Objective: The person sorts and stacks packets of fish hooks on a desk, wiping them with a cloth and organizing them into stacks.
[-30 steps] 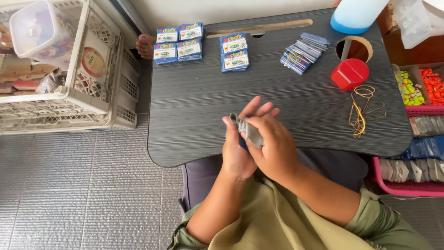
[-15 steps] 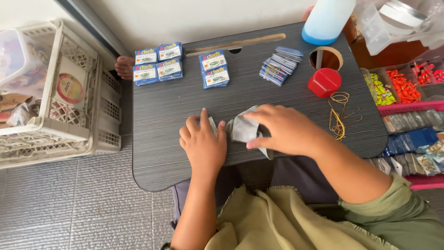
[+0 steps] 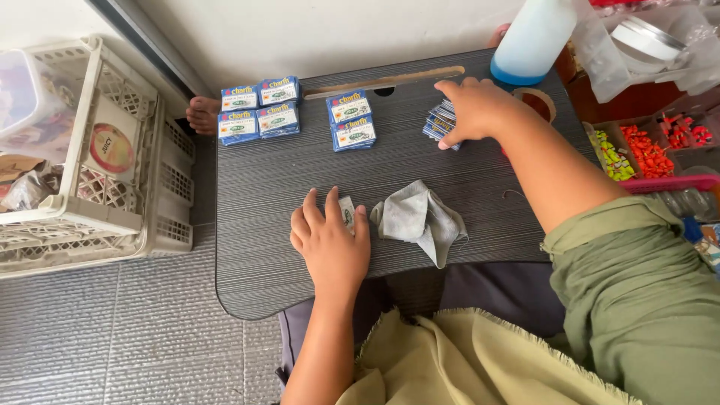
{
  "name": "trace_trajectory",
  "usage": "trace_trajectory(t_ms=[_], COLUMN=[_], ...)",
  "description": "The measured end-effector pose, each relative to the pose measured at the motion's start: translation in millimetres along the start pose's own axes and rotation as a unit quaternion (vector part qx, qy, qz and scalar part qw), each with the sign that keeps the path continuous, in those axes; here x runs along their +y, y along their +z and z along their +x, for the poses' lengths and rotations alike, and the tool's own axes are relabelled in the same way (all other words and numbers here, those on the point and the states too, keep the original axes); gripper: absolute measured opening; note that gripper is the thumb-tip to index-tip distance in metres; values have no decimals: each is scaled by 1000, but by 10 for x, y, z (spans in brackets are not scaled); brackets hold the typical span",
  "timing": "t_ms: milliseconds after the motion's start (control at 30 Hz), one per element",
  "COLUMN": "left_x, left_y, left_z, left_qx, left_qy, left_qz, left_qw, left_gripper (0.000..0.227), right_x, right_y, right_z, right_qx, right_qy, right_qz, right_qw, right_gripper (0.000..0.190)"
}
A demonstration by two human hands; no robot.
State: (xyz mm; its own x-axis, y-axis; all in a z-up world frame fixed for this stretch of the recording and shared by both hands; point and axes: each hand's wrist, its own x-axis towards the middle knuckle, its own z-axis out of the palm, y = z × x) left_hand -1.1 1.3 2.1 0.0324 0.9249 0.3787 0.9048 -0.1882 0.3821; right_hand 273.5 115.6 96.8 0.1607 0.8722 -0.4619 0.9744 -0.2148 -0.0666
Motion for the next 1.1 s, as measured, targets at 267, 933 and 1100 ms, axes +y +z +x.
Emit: trace_trajectory(t_ms=[267, 933, 1100], left_x=[-3, -1, -5], left_y=[-44, -40, -49], left_z=[11, 18, 19], left_qx=[-5, -16, -26], left_qy=[-5, -7, -11], left_qz=[-32, -34, -35], left_qw=[999, 999, 999], left_gripper=[48, 46, 47], right_x=[194, 373, 416], right_y=[-220, -211, -279], right_z=[10, 40, -4], right_qx=[10, -24, -67], right_qy=[9, -14, 19], right_qz=[77, 140, 197], right_qw=[997, 990, 978], right_gripper=[81, 76, 76])
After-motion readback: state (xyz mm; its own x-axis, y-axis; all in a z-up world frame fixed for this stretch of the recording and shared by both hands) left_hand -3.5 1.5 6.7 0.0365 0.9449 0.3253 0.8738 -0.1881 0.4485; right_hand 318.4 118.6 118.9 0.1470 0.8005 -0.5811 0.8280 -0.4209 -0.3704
